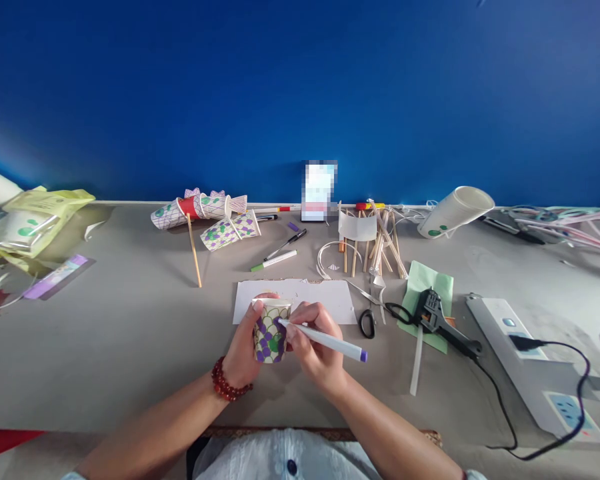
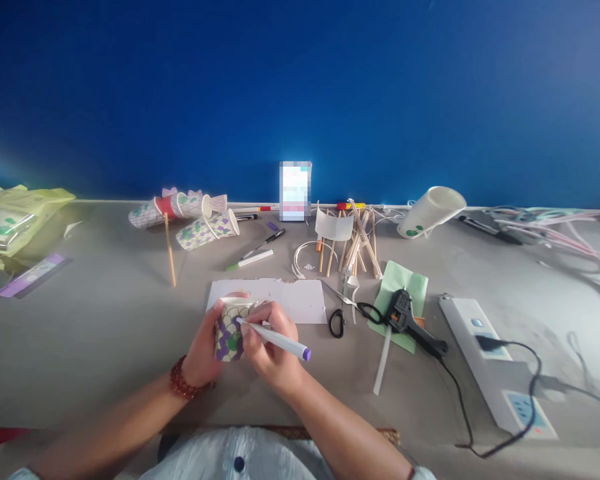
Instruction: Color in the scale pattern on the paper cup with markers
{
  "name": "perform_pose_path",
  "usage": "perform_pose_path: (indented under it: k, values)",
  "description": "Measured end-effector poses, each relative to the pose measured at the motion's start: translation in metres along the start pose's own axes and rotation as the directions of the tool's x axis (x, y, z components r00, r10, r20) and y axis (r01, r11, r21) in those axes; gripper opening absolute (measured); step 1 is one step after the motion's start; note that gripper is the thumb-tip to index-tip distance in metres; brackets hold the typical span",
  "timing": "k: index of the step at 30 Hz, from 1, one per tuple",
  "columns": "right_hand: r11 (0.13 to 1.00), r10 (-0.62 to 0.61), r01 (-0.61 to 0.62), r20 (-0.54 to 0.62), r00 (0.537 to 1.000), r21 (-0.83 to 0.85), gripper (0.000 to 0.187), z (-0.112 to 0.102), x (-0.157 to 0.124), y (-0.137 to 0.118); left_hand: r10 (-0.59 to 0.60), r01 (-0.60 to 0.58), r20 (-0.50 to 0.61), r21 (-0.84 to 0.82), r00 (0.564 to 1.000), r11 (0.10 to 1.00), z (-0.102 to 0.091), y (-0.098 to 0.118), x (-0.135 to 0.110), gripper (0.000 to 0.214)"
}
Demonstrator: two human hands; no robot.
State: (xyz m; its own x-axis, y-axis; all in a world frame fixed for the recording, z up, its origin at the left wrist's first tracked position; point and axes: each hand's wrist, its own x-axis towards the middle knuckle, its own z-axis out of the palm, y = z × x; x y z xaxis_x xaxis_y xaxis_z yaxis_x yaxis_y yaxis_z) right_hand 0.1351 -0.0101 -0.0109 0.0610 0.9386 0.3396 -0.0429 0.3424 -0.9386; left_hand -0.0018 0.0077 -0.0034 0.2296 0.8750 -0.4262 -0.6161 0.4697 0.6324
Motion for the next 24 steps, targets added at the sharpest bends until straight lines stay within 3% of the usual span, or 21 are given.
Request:
perform_pose_path:
  k: [12, 24]
  values:
    - [0.999, -0.031, 0.028, -0.062, 0.998, -0.037, 0.017, -0.001, 0.002, 0.000, -0.045, 0.045, -0.034, 0.013, 0.998, 0.999, -0.010, -0.004, 0.001, 0.040]
    - [0.999, -0.018, 0.020, -0.056, 0.998, 0.039, 0.016, -0.001, 0.002, 0.000, -0.047, 0.047, -0.024, 0.008, 0.999, 0.999, -0.008, -0.004, 0.001, 0.041]
